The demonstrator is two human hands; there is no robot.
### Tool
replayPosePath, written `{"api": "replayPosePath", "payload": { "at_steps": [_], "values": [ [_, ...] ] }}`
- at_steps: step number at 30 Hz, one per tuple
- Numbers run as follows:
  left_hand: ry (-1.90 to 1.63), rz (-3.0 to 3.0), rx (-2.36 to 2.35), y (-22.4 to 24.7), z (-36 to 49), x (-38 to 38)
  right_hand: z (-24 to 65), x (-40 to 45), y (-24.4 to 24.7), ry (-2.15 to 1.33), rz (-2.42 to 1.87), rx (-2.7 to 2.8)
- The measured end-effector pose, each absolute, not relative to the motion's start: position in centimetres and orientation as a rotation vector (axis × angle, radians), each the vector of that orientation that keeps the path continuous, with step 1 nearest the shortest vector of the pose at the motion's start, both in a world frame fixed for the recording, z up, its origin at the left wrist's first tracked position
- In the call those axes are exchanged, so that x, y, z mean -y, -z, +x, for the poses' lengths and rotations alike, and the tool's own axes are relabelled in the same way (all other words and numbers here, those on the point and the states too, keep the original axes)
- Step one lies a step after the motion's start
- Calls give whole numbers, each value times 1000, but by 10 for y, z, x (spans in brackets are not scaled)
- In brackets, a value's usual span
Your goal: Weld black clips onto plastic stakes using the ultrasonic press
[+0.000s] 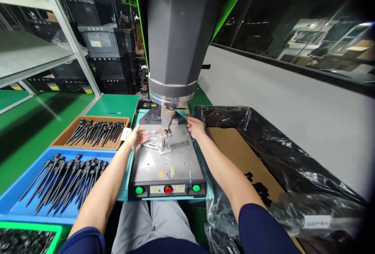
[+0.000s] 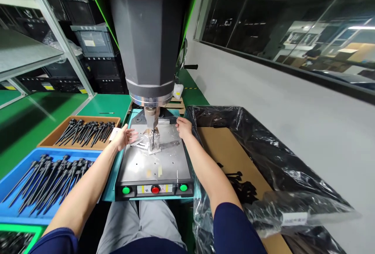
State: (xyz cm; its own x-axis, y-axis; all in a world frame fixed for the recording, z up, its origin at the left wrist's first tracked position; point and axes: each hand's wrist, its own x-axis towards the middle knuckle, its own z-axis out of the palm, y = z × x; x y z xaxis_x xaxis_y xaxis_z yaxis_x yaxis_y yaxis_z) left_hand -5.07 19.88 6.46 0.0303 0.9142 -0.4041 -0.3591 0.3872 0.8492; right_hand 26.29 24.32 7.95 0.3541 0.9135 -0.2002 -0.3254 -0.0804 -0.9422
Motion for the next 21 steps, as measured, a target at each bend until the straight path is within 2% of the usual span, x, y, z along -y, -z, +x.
{"api": "replayPosePath", "payload": {
  "at_steps": [4,10,21],
  "values": [
    [-977,695,-1007,-39,-52,-163,264,-244,-79,-1156,-1243,594],
    [-1109,896,-805,-19,-44,-133,259,-244,-79,-1159,-1242,543],
    [-1122,803,-1003,-9,-40,-100,261,-260,-85,-1082,-1238,539]
  ]
}}
